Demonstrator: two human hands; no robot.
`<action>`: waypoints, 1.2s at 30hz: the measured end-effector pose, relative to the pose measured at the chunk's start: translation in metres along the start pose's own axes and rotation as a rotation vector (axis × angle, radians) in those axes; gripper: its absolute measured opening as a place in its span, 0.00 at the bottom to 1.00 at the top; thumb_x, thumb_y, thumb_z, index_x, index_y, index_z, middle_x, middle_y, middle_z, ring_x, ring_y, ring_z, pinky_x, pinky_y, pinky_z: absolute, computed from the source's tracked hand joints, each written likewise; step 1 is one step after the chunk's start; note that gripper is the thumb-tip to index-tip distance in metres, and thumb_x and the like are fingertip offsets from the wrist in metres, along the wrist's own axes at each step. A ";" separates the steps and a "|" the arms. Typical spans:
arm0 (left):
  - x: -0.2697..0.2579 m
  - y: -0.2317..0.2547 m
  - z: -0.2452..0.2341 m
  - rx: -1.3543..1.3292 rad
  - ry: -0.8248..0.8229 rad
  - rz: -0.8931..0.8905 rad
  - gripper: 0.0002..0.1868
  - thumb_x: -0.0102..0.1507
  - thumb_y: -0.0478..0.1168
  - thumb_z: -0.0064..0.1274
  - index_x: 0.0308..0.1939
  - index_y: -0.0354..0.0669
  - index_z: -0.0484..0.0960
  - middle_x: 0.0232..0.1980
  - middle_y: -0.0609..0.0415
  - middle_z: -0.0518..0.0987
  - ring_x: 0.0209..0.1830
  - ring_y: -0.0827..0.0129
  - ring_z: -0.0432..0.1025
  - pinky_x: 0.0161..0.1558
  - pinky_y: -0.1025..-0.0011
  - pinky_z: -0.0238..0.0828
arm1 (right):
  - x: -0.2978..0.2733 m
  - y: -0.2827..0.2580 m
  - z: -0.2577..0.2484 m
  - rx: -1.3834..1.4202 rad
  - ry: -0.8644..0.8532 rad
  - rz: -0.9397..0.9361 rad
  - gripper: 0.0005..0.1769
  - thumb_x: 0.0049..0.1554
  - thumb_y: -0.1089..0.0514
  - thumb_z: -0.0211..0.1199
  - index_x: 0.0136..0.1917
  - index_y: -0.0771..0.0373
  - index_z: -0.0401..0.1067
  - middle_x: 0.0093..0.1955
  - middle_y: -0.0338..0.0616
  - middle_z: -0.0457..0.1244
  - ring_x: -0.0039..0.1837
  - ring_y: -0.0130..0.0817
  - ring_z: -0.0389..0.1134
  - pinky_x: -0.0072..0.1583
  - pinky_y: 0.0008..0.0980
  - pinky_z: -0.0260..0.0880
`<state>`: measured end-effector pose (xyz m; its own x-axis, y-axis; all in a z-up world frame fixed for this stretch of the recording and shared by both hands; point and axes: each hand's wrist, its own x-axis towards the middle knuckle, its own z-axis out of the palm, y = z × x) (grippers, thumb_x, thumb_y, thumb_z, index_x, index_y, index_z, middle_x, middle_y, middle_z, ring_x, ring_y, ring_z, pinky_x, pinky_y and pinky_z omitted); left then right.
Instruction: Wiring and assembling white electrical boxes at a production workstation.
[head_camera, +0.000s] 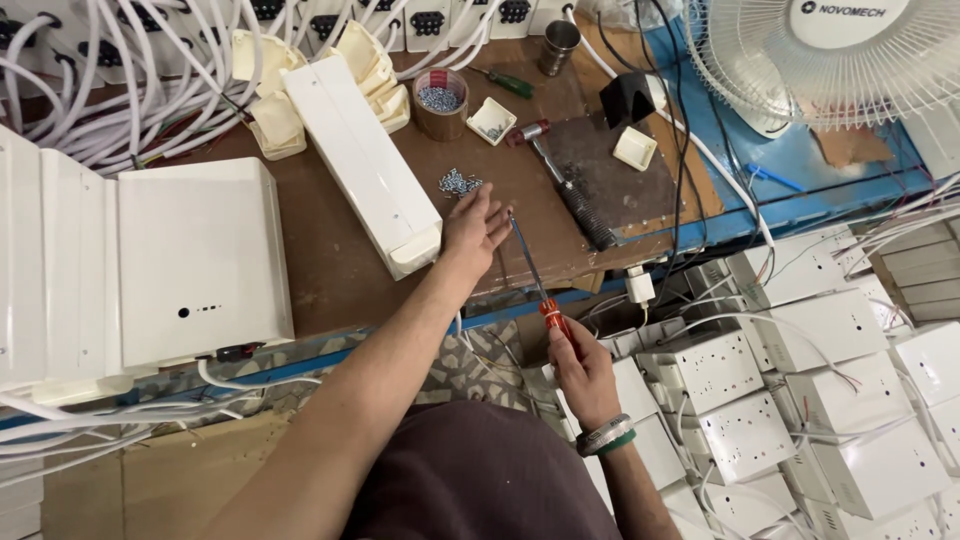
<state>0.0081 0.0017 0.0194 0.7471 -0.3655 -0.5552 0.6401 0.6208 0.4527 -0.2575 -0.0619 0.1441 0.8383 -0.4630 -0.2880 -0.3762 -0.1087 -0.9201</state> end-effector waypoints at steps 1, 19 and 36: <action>-0.003 0.000 -0.002 0.000 -0.020 -0.019 0.15 0.67 0.43 0.55 0.58 0.51 0.80 0.48 0.57 0.81 0.47 0.65 0.77 0.50 0.63 0.77 | -0.002 -0.001 -0.001 0.016 -0.001 0.000 0.22 0.64 0.50 0.56 0.64 0.66 0.73 0.33 0.32 0.59 0.32 0.19 0.56 0.34 0.25 0.57; -0.054 -0.011 -0.030 0.003 -0.140 -0.262 0.11 0.68 0.47 0.55 0.49 0.47 0.80 0.53 0.54 0.85 0.56 0.65 0.79 0.56 0.62 0.77 | -0.040 0.008 -0.003 -0.269 0.064 -0.152 0.23 0.62 0.51 0.59 0.66 0.65 0.73 0.35 0.38 0.67 0.38 0.24 0.64 0.40 0.29 0.66; -0.066 -0.017 -0.048 -0.007 -0.170 -0.262 0.12 0.67 0.49 0.55 0.50 0.49 0.78 0.52 0.56 0.85 0.52 0.68 0.79 0.51 0.64 0.76 | -0.063 0.012 0.013 -0.655 0.193 -0.369 0.23 0.61 0.49 0.61 0.64 0.64 0.73 0.32 0.54 0.67 0.32 0.42 0.68 0.37 0.39 0.67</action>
<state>-0.0604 0.0485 0.0152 0.5767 -0.6241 -0.5271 0.8139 0.4946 0.3049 -0.3100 -0.0228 0.1475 0.8936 -0.4343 0.1130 -0.2932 -0.7556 -0.5858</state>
